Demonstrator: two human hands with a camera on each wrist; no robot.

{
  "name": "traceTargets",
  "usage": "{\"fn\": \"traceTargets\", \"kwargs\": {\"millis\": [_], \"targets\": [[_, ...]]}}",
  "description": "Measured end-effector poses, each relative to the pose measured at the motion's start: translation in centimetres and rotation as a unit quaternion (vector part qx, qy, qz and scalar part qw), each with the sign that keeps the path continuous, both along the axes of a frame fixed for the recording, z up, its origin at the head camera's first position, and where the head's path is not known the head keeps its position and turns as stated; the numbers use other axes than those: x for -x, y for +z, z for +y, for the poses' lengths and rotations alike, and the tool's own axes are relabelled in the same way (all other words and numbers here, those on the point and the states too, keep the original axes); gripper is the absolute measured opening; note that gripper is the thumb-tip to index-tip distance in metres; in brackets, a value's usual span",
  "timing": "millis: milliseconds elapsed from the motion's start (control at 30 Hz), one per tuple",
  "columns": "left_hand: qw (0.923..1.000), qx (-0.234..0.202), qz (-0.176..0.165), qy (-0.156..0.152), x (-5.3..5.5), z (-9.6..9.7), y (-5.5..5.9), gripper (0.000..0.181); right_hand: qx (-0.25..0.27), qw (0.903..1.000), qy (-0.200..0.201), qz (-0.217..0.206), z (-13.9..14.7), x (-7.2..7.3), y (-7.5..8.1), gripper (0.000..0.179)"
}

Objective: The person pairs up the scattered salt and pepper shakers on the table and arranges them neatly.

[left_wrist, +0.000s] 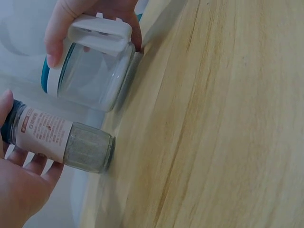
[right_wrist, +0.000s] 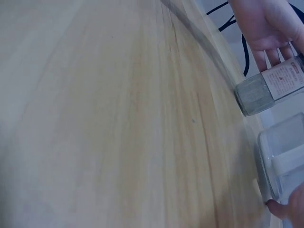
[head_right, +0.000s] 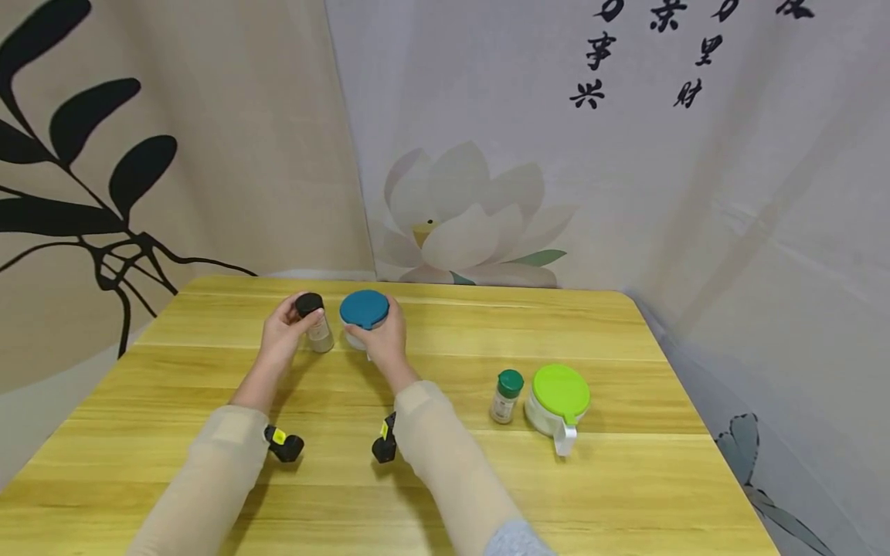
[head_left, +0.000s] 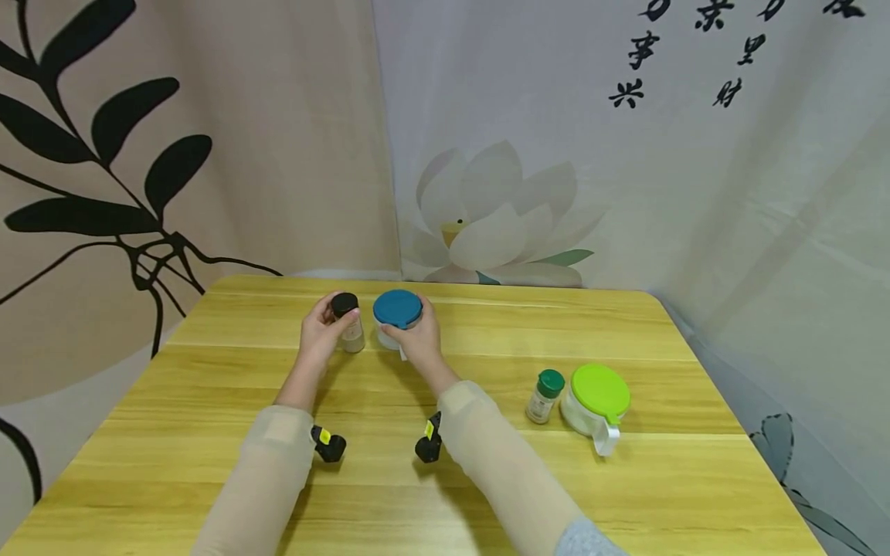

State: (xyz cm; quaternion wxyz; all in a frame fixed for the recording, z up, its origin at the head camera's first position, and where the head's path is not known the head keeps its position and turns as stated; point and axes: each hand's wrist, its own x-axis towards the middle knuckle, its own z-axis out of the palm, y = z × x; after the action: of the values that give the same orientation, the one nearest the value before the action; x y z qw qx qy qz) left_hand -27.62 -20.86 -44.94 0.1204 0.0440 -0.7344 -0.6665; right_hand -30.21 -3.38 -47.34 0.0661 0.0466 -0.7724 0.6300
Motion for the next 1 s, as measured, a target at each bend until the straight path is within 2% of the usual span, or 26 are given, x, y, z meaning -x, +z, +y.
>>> {"fn": "traceTargets", "kwargs": {"millis": [233, 333, 667, 1000], "targets": [[0.9997, -0.002, -0.008, -0.022, -1.6, 0.7, 2.5, 0.058, 0.009, 0.9999, -0.010, -0.004, 0.2, -0.3, 0.1, 0.092], [0.9996, 0.004, -0.006, -0.028, -1.9, 0.8, 3.0, 0.057, 0.008, 0.9999, -0.010, -0.001, 0.4, -0.5, 0.1, 0.092], [0.9995, 0.008, 0.011, -0.029, -0.6, 0.0, 0.9, 0.061, 0.013, 0.9997, -0.021, 0.002, 0.6, -0.7, 0.4, 0.091], [0.9989, 0.025, 0.018, -0.035, -1.1, 0.2, 1.1, 0.062, 0.027, 0.9991, -0.033, -0.005, 1.0, -1.4, 0.8, 0.088]]}}
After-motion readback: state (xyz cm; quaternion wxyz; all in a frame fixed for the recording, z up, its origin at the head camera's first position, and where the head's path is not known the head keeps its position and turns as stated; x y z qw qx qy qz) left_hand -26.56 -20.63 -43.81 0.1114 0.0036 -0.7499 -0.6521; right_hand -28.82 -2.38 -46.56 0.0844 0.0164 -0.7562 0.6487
